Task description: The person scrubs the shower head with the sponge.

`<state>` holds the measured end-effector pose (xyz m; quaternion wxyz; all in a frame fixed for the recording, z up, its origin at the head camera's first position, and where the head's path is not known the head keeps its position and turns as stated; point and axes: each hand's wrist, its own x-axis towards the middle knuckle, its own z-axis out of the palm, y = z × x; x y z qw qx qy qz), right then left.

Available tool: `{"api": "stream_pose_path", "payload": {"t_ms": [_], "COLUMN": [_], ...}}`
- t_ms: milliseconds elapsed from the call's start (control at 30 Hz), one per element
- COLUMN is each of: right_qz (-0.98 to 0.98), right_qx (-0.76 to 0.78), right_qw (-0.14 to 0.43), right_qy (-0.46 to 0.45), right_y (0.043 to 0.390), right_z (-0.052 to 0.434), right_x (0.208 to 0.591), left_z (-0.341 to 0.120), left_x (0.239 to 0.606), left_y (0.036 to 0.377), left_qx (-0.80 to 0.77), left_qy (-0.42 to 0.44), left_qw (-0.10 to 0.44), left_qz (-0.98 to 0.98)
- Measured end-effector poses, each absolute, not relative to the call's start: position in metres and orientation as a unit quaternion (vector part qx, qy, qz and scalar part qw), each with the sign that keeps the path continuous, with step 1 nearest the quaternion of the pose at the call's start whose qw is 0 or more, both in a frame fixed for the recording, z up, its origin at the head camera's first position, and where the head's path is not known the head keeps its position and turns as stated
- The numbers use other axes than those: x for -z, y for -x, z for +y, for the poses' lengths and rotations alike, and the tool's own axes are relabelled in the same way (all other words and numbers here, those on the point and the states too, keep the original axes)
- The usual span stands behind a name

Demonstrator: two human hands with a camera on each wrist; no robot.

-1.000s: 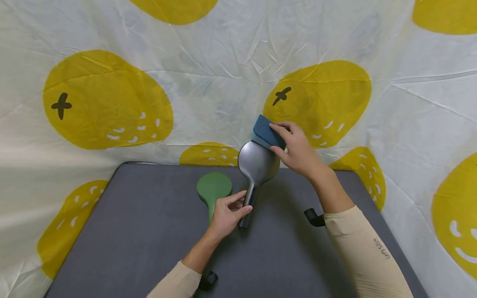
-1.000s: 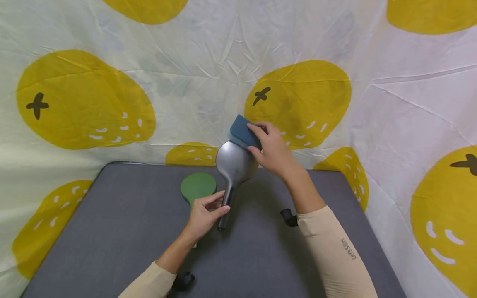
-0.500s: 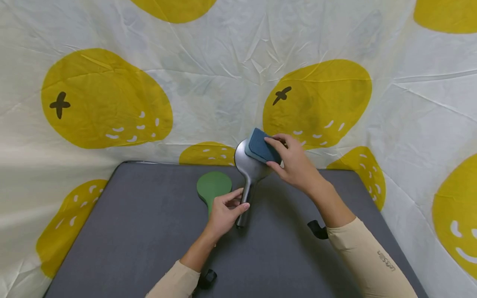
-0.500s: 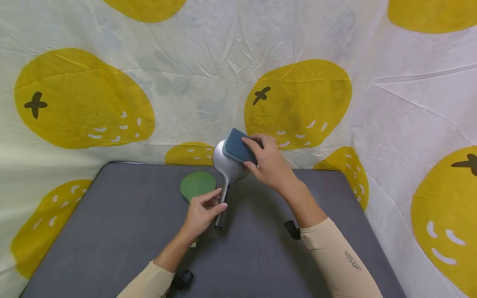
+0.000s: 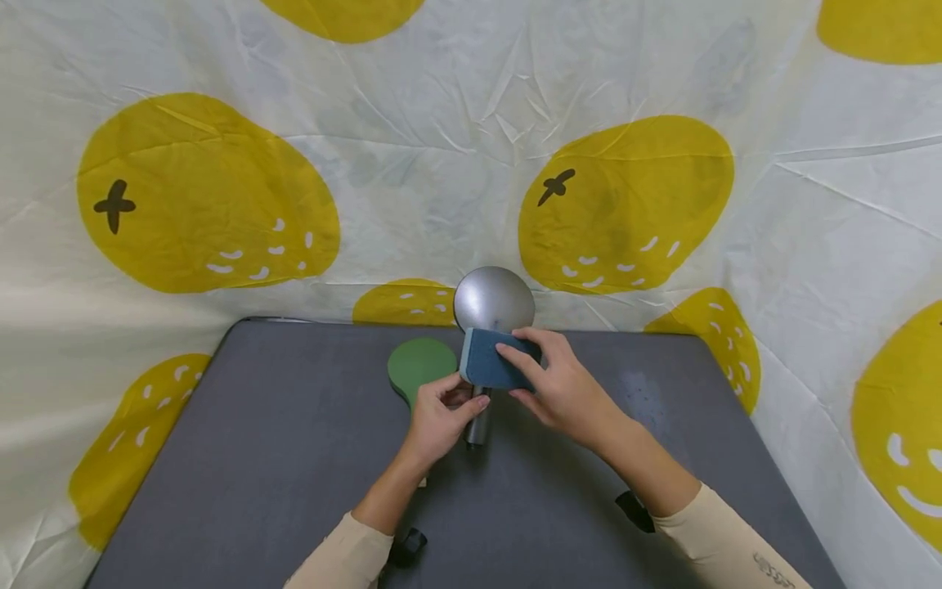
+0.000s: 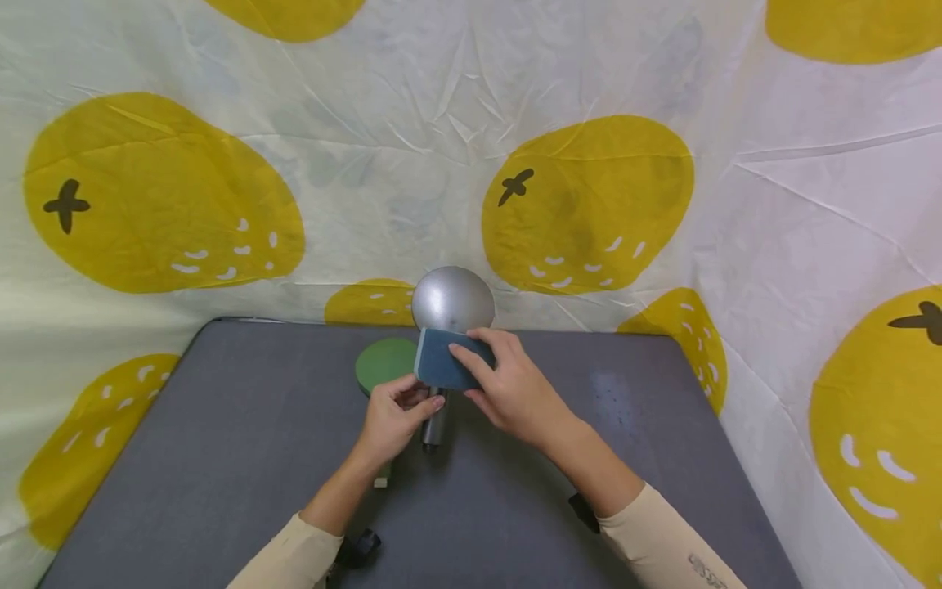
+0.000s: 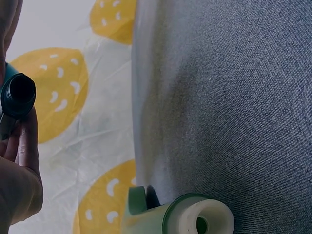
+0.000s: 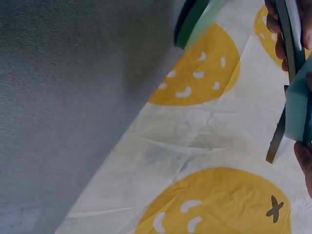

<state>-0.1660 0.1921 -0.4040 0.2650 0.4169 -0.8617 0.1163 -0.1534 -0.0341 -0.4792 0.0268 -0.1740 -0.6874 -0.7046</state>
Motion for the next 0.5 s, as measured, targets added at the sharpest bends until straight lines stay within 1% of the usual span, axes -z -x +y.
{"api": "stream_pose_path", "payload": {"t_ms": [233, 500], "right_qz": [-0.855, -0.862], "right_qx": [-0.121, -0.16], "right_qw": [0.291, 0.3], "right_qy": [-0.413, -0.376], "right_y": [0.166, 0.185], "right_z": [0.193, 0.203], "right_x": [0.402, 0.381], "left_z": [-0.035, -0.036], "left_x": [0.479, 0.476], "left_y": [0.152, 0.152], "left_qx": [0.714, 0.719], "left_qy": [0.18, 0.172], "left_qw": [0.023, 0.016], "left_qz": [-0.676, -0.673]}}
